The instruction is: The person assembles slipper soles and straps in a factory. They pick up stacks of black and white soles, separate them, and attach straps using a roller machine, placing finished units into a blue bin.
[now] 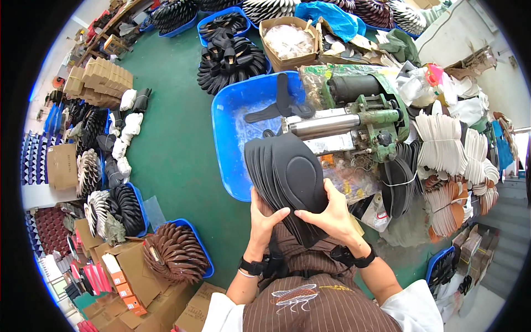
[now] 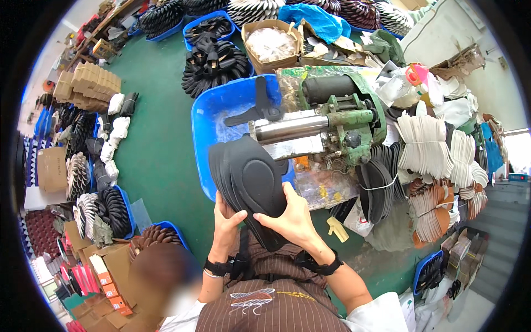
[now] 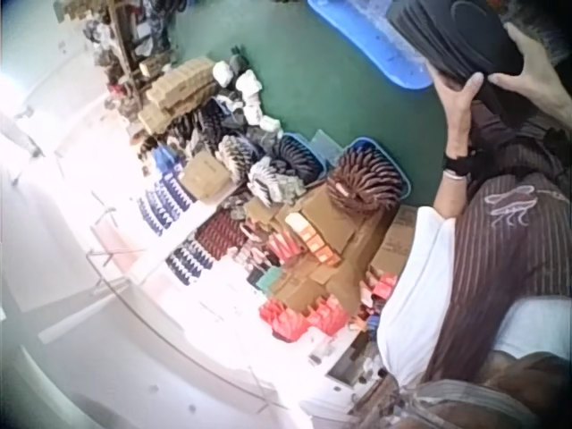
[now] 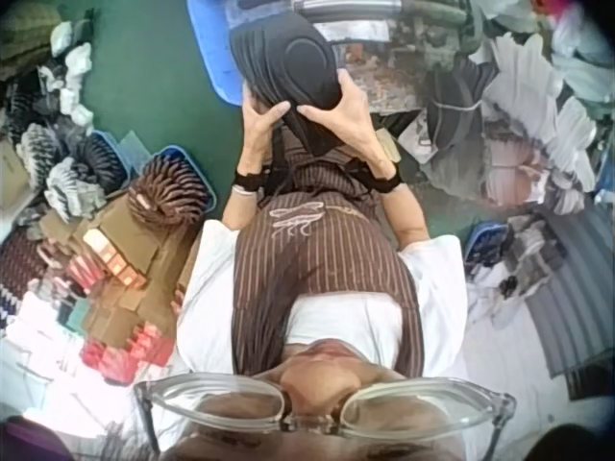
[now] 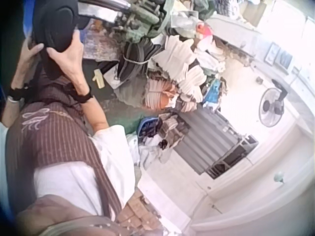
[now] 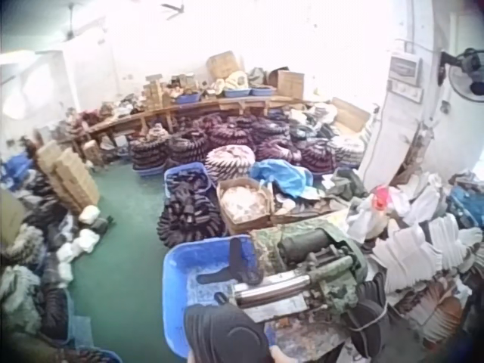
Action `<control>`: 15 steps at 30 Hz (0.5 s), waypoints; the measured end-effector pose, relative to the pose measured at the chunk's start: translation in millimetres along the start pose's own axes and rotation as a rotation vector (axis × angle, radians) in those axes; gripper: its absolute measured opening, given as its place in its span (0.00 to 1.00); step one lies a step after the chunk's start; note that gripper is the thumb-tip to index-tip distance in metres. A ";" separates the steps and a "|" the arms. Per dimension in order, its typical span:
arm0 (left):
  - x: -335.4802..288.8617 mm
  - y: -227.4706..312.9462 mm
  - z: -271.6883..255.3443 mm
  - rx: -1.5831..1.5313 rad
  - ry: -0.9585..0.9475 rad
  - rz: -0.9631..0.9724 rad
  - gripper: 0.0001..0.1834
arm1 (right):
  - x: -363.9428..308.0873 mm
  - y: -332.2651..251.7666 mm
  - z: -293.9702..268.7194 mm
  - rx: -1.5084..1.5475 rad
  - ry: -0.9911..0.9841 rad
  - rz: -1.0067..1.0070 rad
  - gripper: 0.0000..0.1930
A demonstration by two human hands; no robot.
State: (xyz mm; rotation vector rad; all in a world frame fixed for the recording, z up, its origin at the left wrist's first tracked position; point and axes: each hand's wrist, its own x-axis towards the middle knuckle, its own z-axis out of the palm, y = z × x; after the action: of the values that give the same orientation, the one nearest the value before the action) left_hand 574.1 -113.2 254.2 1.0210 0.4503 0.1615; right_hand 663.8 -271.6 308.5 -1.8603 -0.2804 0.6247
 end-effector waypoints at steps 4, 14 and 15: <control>0.1 -6.4 8.6 -0.100 0.102 -0.010 0.52 | 0.7 21.8 -2.4 0.284 0.015 0.027 0.33; 9.4 -20.3 -4.5 -0.036 0.308 0.117 0.44 | -5.1 64.8 -25.5 0.599 0.296 -0.145 0.28; 8.2 -10.6 -6.0 -0.116 0.316 0.095 0.41 | -10.7 76.3 -30.5 0.583 0.263 -0.120 0.28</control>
State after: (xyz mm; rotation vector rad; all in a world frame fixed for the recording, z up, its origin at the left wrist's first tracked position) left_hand 578.1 -111.2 240.1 0.9053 0.6718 0.4331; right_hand 663.6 -329.4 249.1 -1.3302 -0.0264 0.3243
